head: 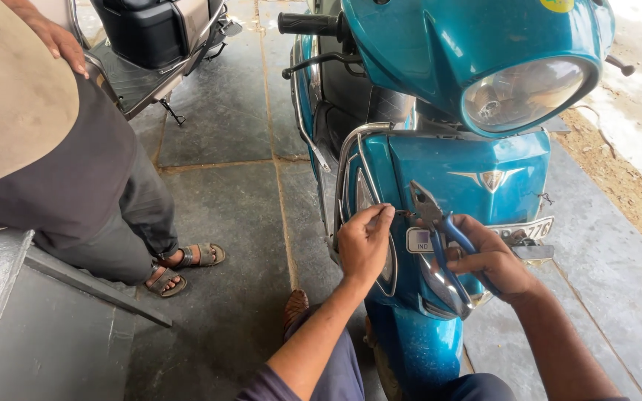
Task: The person is removing the front panel of a blue scooter and inspecting internal wiring and the battery.
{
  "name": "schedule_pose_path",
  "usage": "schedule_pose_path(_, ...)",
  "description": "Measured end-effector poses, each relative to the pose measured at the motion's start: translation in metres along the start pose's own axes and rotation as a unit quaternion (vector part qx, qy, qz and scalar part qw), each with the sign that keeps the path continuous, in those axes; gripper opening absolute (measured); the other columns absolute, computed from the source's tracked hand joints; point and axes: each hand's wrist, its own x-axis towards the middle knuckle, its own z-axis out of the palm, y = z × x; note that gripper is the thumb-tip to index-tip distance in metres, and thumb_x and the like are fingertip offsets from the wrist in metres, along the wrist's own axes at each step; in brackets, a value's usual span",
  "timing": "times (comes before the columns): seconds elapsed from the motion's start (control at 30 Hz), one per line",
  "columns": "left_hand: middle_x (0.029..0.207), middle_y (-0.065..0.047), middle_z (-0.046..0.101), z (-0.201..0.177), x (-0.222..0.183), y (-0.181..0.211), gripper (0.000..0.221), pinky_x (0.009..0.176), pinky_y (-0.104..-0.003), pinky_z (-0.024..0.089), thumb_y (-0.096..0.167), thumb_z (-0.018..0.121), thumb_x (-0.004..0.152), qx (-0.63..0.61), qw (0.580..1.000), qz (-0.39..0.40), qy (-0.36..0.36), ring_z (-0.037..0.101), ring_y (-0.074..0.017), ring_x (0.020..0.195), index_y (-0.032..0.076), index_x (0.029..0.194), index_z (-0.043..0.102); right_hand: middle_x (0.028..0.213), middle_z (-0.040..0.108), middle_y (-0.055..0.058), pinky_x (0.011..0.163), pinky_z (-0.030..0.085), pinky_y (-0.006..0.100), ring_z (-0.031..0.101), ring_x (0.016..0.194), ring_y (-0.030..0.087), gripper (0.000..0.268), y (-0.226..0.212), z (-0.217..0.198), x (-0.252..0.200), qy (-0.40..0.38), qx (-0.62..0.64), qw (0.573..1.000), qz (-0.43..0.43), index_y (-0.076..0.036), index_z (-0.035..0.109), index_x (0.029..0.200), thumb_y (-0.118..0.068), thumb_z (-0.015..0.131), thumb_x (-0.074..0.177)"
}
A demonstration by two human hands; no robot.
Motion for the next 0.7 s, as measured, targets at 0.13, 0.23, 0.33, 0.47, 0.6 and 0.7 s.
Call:
schedule_pose_path(0.13,0.084,-0.006,0.079,0.008,0.024,0.003,0.023,0.060,-0.029,0.054,0.030,0.070,0.097,0.081,0.995,0.065,0.010,0.072,-0.0131,0.066,0.009,0.097,0.079,0.130,0.068,0.018,0.067,0.064,0.041,0.075,0.090,0.031,0.064,-0.015,0.015,-0.031,0.046,-0.014,0.999,0.019,0.000,0.048,0.132,-0.003,0.063,0.069)
schedule_pose_path(0.23,0.081,-0.003,0.077,0.011,0.041,0.021,0.016,0.059,-0.029,0.053,0.021,0.069,0.096,0.134,0.981,0.143,-0.008,0.069,-0.0134,0.064,0.009,0.094,0.079,0.110,0.066,0.039,0.071,0.067,0.043,0.079,0.090,0.039,0.065,0.048,-0.020,-0.058,-0.008,0.014,1.000,0.003,0.006,0.044,0.140,-0.002,0.069,0.080)
schedule_pose_path(0.33,0.085,-0.002,0.076,0.020,0.047,0.032,0.015,0.057,-0.026,0.050,0.019,0.069,0.097,0.172,0.947,0.272,-0.022,0.067,-0.0113,0.064,0.008,0.092,0.077,0.124,0.066,0.029,0.059,0.062,0.041,0.073,0.082,0.032,0.064,0.035,0.017,-0.091,0.047,0.078,0.994,0.057,0.004,0.049,0.130,-0.001,0.066,0.068)
schedule_pose_path(0.47,0.087,-0.001,0.076,0.019,0.037,0.036,0.016,0.060,-0.030,0.046,0.005,0.062,0.099,0.236,0.863,0.434,-0.106,0.065,-0.0094,0.066,0.009,0.094,0.077,0.122,0.068,0.028,0.061,0.061,0.039,0.072,0.080,0.030,0.068,0.079,0.020,-0.124,0.106,0.127,0.977,0.137,-0.001,0.053,0.134,0.001,0.067,0.067)
schedule_pose_path(0.6,0.099,-0.002,0.075,0.000,0.019,0.017,0.008,0.062,-0.028,0.045,0.010,0.069,0.101,0.273,0.751,0.587,-0.129,0.068,-0.0097,0.079,0.007,0.102,0.077,0.126,0.061,0.040,0.065,0.064,0.051,0.074,0.088,0.040,0.066,0.162,-0.002,-0.150,0.103,0.248,0.963,0.016,0.003,0.045,0.133,0.019,0.063,0.071)
schedule_pose_path(0.7,0.105,-0.001,0.075,-0.026,0.008,0.009,0.006,0.065,-0.027,0.046,0.012,0.072,0.100,0.270,0.724,0.623,-0.125,0.072,-0.0115,0.090,0.010,0.104,0.076,0.123,0.061,0.039,0.062,0.063,0.051,0.074,0.083,0.039,0.068,0.193,-0.011,-0.160,0.162,0.278,0.947,0.013,0.002,0.046,0.130,0.020,0.060,0.067)
